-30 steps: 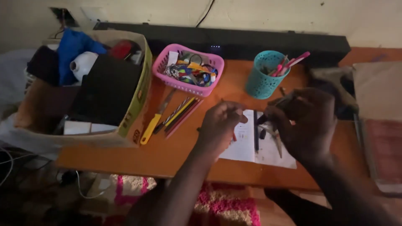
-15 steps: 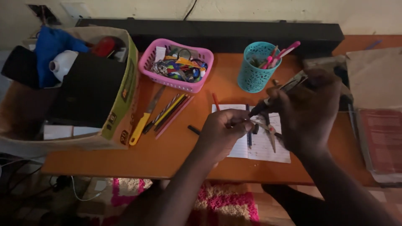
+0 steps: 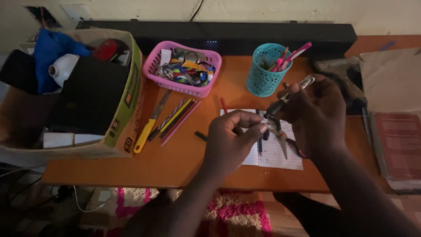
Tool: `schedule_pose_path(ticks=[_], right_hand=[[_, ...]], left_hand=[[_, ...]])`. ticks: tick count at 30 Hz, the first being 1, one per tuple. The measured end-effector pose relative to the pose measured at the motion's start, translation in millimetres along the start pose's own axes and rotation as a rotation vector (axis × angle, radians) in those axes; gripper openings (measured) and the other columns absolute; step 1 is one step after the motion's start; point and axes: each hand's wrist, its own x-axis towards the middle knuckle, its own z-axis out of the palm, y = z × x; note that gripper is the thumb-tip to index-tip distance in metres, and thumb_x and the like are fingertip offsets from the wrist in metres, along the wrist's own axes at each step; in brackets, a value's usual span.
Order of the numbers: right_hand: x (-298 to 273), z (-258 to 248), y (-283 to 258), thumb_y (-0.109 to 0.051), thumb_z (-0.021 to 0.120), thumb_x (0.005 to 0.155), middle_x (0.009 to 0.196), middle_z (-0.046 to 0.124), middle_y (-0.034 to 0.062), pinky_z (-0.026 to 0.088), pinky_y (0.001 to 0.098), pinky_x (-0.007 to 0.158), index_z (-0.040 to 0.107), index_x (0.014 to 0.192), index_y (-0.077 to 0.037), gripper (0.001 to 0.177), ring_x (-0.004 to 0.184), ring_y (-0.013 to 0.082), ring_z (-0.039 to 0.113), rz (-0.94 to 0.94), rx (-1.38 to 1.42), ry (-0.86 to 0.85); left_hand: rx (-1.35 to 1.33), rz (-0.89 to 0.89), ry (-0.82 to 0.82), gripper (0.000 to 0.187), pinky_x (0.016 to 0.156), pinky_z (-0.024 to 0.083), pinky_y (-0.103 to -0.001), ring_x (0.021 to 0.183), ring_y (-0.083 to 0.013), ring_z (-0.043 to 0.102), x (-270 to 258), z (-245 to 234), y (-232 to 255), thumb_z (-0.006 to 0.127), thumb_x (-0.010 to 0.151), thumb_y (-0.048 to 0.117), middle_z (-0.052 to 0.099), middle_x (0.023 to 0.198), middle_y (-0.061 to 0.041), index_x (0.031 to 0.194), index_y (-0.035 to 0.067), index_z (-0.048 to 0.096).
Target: Taking apart and performing maintenance on a felt-tip marker using scissors and a small tool.
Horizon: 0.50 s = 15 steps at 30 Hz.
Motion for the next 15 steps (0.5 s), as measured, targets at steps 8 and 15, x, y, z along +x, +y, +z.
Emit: schedule_pose_path(ticks=[8, 15], right_hand=[[-3, 5, 3, -0.005, 0.068, 0.102, 0.105, 0.067, 0.0161, 0.064, 0.0383, 0.068, 0.039, 0.129, -0.004, 0.039, 0.084, 0.0232, 0.074, -0.107, -0.086, -0.013], [-7, 11, 6, -0.004, 0.069, 0.103, 0.106, 0.069, 0.0185, 0.068, 0.0401, 0.071, 0.033, 0.134, -0.006, 0.048, 0.089, 0.0253, 0.075, -0.141, -0.182, 0.006]], left_hand=[[0.062, -0.021, 0.056, 0.021, 0.061, 0.051, -0.025, 0.066, -0.0057, 0.061, -3, -3, 13, 0.071, 0.096, 0.019, 0.074, 0.078, -0.002, 0.101, -0.001, 0.075], [0.218, 0.044, 0.137, 0.017, 0.066, 0.054, -0.026, 0.070, -0.0073, 0.066, 1, -9, 4, 0.072, 0.091, 0.015, 0.072, 0.076, -0.004, 0.092, -0.001, 0.073]])
